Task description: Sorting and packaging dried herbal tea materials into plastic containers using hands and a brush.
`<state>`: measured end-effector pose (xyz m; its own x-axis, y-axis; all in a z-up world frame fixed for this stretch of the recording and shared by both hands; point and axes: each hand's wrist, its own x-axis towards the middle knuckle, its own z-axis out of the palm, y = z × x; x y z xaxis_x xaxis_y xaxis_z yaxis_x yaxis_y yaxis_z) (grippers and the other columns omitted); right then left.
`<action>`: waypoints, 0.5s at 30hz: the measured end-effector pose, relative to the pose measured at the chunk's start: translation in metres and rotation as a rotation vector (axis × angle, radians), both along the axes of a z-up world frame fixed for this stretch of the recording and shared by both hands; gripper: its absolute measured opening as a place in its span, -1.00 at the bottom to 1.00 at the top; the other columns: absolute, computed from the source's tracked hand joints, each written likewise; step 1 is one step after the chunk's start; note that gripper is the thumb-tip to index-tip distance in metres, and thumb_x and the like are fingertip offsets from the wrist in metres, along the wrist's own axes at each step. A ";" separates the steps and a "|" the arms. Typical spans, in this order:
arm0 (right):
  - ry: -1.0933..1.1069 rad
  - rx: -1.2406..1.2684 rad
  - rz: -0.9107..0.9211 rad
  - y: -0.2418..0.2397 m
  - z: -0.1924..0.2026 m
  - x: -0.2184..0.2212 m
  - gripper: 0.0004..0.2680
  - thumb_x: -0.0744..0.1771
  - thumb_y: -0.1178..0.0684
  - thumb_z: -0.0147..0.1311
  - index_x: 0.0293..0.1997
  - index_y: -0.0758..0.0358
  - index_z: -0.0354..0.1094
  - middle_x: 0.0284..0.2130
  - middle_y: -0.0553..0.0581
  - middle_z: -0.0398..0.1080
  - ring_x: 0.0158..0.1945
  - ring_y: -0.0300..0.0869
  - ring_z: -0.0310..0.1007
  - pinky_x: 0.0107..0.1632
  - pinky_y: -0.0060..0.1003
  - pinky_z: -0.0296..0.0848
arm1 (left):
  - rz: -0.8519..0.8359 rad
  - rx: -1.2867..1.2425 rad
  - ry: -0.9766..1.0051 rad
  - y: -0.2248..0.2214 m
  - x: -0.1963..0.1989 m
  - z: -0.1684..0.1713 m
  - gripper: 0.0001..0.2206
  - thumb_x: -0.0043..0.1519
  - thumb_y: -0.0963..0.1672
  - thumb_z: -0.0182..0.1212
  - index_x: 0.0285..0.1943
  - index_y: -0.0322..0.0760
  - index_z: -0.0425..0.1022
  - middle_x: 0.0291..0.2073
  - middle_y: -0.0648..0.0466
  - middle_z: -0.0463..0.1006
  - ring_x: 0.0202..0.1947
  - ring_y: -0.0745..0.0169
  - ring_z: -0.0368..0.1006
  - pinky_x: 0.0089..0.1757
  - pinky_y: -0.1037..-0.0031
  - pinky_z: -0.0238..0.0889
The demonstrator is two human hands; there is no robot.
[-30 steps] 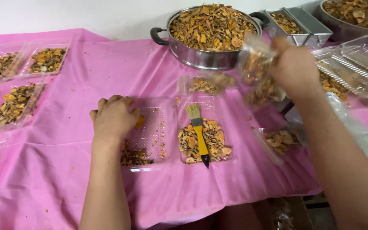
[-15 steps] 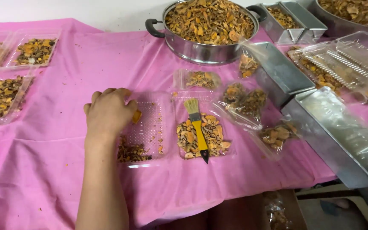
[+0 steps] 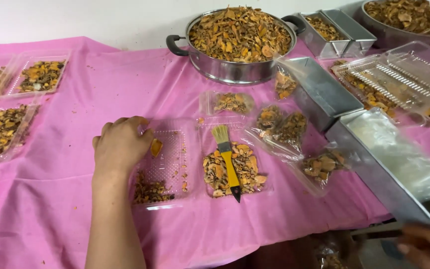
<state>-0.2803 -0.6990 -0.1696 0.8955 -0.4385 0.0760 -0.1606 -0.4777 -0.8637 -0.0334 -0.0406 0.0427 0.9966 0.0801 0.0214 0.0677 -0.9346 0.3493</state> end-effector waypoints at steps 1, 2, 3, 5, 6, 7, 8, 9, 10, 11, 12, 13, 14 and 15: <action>0.014 0.096 -0.005 0.086 0.028 -0.022 -0.47 0.12 0.61 0.20 0.21 0.49 0.48 -0.02 0.47 0.66 0.11 0.07 0.63 0.29 -0.14 0.46 | 0.032 -0.032 0.029 -0.005 -0.004 0.008 -0.55 0.16 -0.04 -0.09 0.23 -0.01 0.50 0.20 -0.05 0.48 0.26 -0.28 0.23 0.14 -0.16 0.06; 0.014 0.099 -0.012 0.114 0.062 -0.014 -0.47 0.12 0.61 0.20 0.21 0.49 0.48 -0.02 0.47 0.66 0.11 0.07 0.63 0.29 -0.14 0.46 | 0.026 -0.028 0.030 -0.005 -0.004 0.008 -0.55 0.16 -0.04 -0.09 0.23 -0.01 0.50 0.20 -0.05 0.48 0.26 -0.28 0.23 0.14 -0.16 0.06; 0.003 -0.180 0.096 0.141 0.097 -0.005 -0.54 0.12 0.35 0.28 0.15 0.20 0.55 -0.29 0.18 0.71 -0.35 -0.12 0.43 -0.20 -0.26 0.41 | 0.026 -0.020 0.019 -0.006 -0.004 0.007 -0.69 0.16 -0.06 -0.13 -0.03 -0.13 0.49 0.06 -0.11 0.52 0.16 -0.32 0.27 0.08 -0.14 0.10; -0.002 -0.460 0.208 0.182 0.143 0.023 -0.59 0.12 0.09 0.37 0.08 -0.09 0.61 -0.56 -0.11 0.76 -0.80 -0.30 0.23 -0.69 -0.38 0.35 | 0.030 -0.012 0.014 -0.005 -0.004 0.006 -0.72 0.16 -0.08 -0.17 -0.30 -0.25 0.48 -0.07 -0.18 0.55 0.06 -0.37 0.31 0.01 -0.12 0.14; -0.100 -0.722 0.286 0.196 0.153 0.043 -0.44 0.07 -0.10 0.40 0.21 -0.03 0.45 -0.12 -0.07 0.56 -0.22 -0.21 0.27 -0.16 -0.24 0.29 | 0.033 -0.012 0.018 -0.004 -0.003 0.004 -0.70 0.18 -0.05 -0.14 -0.09 -0.15 0.51 0.02 -0.13 0.54 0.13 -0.33 0.29 0.06 -0.13 0.12; -0.199 -0.981 0.364 0.211 0.163 0.063 -0.24 0.01 -0.30 0.44 0.34 0.01 0.29 0.32 -0.04 0.35 0.37 -0.12 0.30 0.37 -0.11 0.24 | 0.036 -0.012 0.023 -0.003 -0.002 0.003 -0.62 0.19 -0.03 -0.10 0.11 -0.04 0.54 0.11 -0.08 0.52 0.19 -0.29 0.27 0.11 -0.14 0.09; -0.201 -0.984 0.367 0.225 0.161 0.077 -0.24 0.01 -0.30 0.44 0.34 0.01 0.29 0.32 -0.04 0.35 0.37 -0.12 0.30 0.37 -0.11 0.24 | 0.039 -0.014 0.021 -0.002 -0.001 0.001 -0.62 0.19 -0.03 -0.10 0.11 -0.04 0.54 0.11 -0.08 0.52 0.19 -0.29 0.27 0.11 -0.14 0.09; -0.037 -1.102 0.405 0.239 0.159 0.092 -0.23 0.10 -0.42 0.28 0.43 -0.04 0.04 0.44 0.04 0.03 0.46 0.03 0.00 0.34 0.12 0.13 | 0.033 -0.007 0.013 -0.002 0.000 -0.001 -0.60 0.21 -0.02 -0.07 0.18 -0.03 0.52 0.15 -0.06 0.50 0.21 -0.27 0.27 0.13 -0.16 0.09; 0.131 -1.214 0.435 0.253 0.157 0.105 -0.20 0.19 -0.55 0.14 0.52 -0.12 -0.20 0.57 0.10 -0.30 0.55 0.16 -0.30 0.31 0.34 0.02 | 0.025 0.000 0.004 -0.002 0.002 -0.002 -0.58 0.22 0.00 -0.05 0.24 -0.01 0.49 0.18 -0.05 0.49 0.24 -0.25 0.26 0.15 -0.18 0.08; 0.128 -1.217 0.435 0.255 0.148 0.117 -0.20 0.19 -0.55 0.14 0.52 -0.12 -0.20 0.57 0.10 -0.30 0.55 0.16 -0.30 0.31 0.34 0.02 | 0.027 -0.001 0.001 -0.002 0.001 -0.001 -0.58 0.22 0.00 -0.05 0.24 -0.01 0.49 0.18 -0.05 0.49 0.24 -0.25 0.26 0.15 -0.18 0.08; 0.086 -1.277 0.364 0.258 0.138 0.128 -0.27 0.22 -0.57 0.01 0.49 -0.13 -0.13 0.53 0.14 -0.16 0.49 0.16 -0.11 0.29 0.36 0.11 | 0.018 -0.001 0.006 -0.002 0.001 0.000 -0.59 0.22 0.00 -0.06 0.23 -0.04 0.49 0.17 -0.07 0.50 0.23 -0.27 0.27 0.13 -0.18 0.09; 0.043 -1.336 0.290 0.260 0.129 0.139 -0.33 0.25 -0.58 -0.12 0.46 -0.14 -0.07 0.48 0.19 -0.02 0.43 0.16 0.09 0.26 0.38 0.20 | 0.009 0.000 0.011 -0.003 0.000 0.000 -0.59 0.23 -0.01 -0.07 0.22 -0.07 0.49 0.16 -0.08 0.50 0.22 -0.29 0.27 0.12 -0.19 0.11; 0.040 -1.339 0.290 0.263 0.129 0.144 -0.33 0.25 -0.58 -0.12 0.46 -0.14 -0.07 0.48 0.19 -0.02 0.43 0.16 0.09 0.26 0.38 0.20 | 0.010 -0.002 0.008 -0.003 0.002 -0.001 -0.59 0.23 -0.01 -0.07 0.22 -0.07 0.49 0.16 -0.08 0.50 0.22 -0.29 0.27 0.12 -0.19 0.11; -0.040 -1.452 0.236 0.266 0.129 0.149 -0.44 0.27 -0.43 -0.16 0.44 -0.17 0.02 0.40 0.13 0.15 0.26 0.08 0.31 0.09 0.21 0.36 | 0.012 0.000 0.011 -0.002 0.003 -0.002 -0.56 0.22 0.00 -0.06 0.26 -0.05 0.47 0.17 -0.08 0.49 0.23 -0.27 0.27 0.13 -0.18 0.11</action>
<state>-0.1314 -0.4333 -0.0405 0.9207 0.1948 0.3381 0.0542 -0.9219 0.3836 -0.0303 -0.0429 0.0407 0.9957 0.0917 0.0108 0.0822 -0.9338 0.3483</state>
